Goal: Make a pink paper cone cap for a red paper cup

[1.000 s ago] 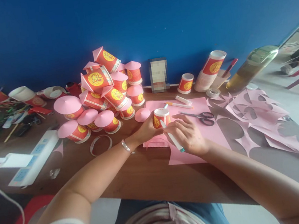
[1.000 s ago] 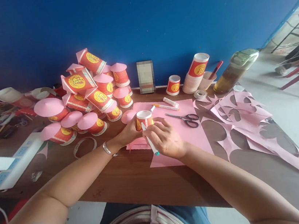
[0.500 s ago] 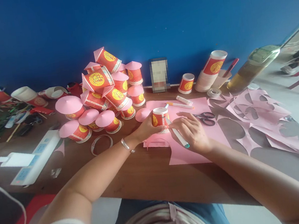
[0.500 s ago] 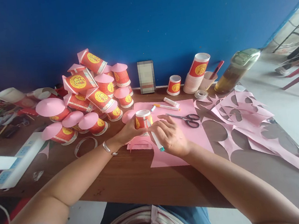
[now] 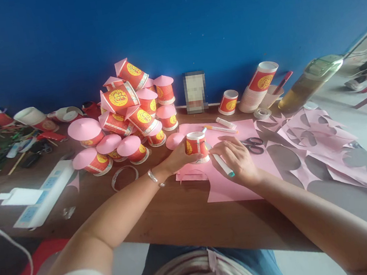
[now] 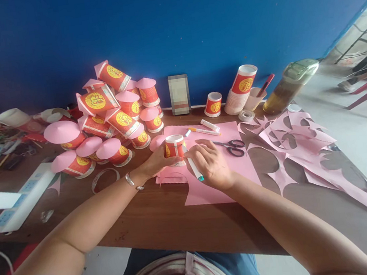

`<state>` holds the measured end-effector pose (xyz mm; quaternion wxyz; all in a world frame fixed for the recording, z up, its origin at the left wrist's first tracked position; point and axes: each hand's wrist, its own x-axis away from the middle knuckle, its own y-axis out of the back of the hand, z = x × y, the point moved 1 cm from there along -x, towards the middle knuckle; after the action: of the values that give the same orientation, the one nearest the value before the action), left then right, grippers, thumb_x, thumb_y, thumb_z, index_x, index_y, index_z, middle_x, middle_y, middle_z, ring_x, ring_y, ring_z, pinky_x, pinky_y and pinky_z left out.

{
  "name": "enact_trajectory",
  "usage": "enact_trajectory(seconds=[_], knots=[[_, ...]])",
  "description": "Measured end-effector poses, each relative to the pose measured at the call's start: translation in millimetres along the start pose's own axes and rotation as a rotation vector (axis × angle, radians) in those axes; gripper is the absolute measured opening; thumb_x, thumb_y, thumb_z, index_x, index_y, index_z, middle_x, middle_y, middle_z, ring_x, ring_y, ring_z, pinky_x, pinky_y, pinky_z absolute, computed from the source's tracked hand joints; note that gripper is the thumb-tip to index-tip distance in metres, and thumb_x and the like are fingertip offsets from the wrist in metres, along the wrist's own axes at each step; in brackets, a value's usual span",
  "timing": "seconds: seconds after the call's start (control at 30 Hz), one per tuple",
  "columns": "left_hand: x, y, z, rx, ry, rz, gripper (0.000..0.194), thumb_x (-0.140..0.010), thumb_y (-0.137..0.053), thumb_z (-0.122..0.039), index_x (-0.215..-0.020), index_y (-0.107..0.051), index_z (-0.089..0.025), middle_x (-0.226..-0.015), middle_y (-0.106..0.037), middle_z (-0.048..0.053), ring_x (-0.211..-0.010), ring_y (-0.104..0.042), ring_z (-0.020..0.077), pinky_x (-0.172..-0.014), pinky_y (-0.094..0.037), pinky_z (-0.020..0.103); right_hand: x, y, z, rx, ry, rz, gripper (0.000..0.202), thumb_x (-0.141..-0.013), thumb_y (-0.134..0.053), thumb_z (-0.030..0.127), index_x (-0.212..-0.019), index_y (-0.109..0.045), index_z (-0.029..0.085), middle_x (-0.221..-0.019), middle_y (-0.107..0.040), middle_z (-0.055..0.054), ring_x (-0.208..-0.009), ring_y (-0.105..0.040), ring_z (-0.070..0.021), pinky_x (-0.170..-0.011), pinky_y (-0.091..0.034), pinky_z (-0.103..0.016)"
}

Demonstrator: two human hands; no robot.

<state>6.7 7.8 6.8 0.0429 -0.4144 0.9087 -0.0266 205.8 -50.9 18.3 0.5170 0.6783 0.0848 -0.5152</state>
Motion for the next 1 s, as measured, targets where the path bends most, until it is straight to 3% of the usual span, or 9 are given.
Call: enact_trajectory(seconds=[0.37,0.67,0.87,1.0], knots=[[0.8,-1.9,-6.0,-0.005,0.024,-0.032,0.034,-0.077,-0.084,-0.036,-0.089,-0.057,-0.018,-0.083,-0.059,0.001,-0.077,-0.054,0.0143,-0.070,-0.050,0.029,-1.8,1.0,3.9,-0.037,-0.003,-0.005,0.023,-0.091,-0.056,0.005,-0.105,-0.057,0.024,-0.079,-0.069,0.001,-0.067,-0.064,-0.0159,-0.092,-0.057,-0.043],[2.2,0.8,-0.4,0.030,0.056,-0.041,0.042,-0.076,-0.085,-0.039,-0.101,-0.060,-0.017,-0.091,-0.061,0.002,-0.084,-0.058,0.0157,-0.075,-0.051,0.029,-2.2,1.3,7.2,-0.058,0.017,-0.005,0.022,-0.089,-0.057,0.005,-0.100,-0.057,0.024,-0.074,-0.067,0.003,-0.063,-0.062,-0.0150,-0.093,-0.057,-0.044],[0.6,0.0,-1.6,0.007,0.002,-0.028,0.033,-0.078,-0.081,-0.034,-0.096,-0.059,-0.017,-0.087,-0.060,0.002,-0.080,-0.057,0.0157,-0.073,-0.050,0.031,-3.3,3.8,10.0,-0.009,0.037,-0.018,0.024,-0.087,-0.058,0.005,-0.100,-0.058,0.025,-0.075,-0.068,0.003,-0.064,-0.063,-0.0152,-0.091,-0.057,-0.043],[-0.6,-2.5,-2.2,-0.062,-0.045,-0.048,0.030,-0.075,-0.079,-0.027,-0.093,-0.057,-0.018,-0.085,-0.060,0.001,-0.078,-0.055,0.0151,-0.072,-0.049,0.031,-4.0,2.3,15.5,0.027,0.139,0.007,0.020,-0.091,-0.059,0.007,-0.104,-0.058,0.022,-0.081,-0.070,-0.001,-0.069,-0.064,-0.0158,-0.092,-0.057,-0.043]])
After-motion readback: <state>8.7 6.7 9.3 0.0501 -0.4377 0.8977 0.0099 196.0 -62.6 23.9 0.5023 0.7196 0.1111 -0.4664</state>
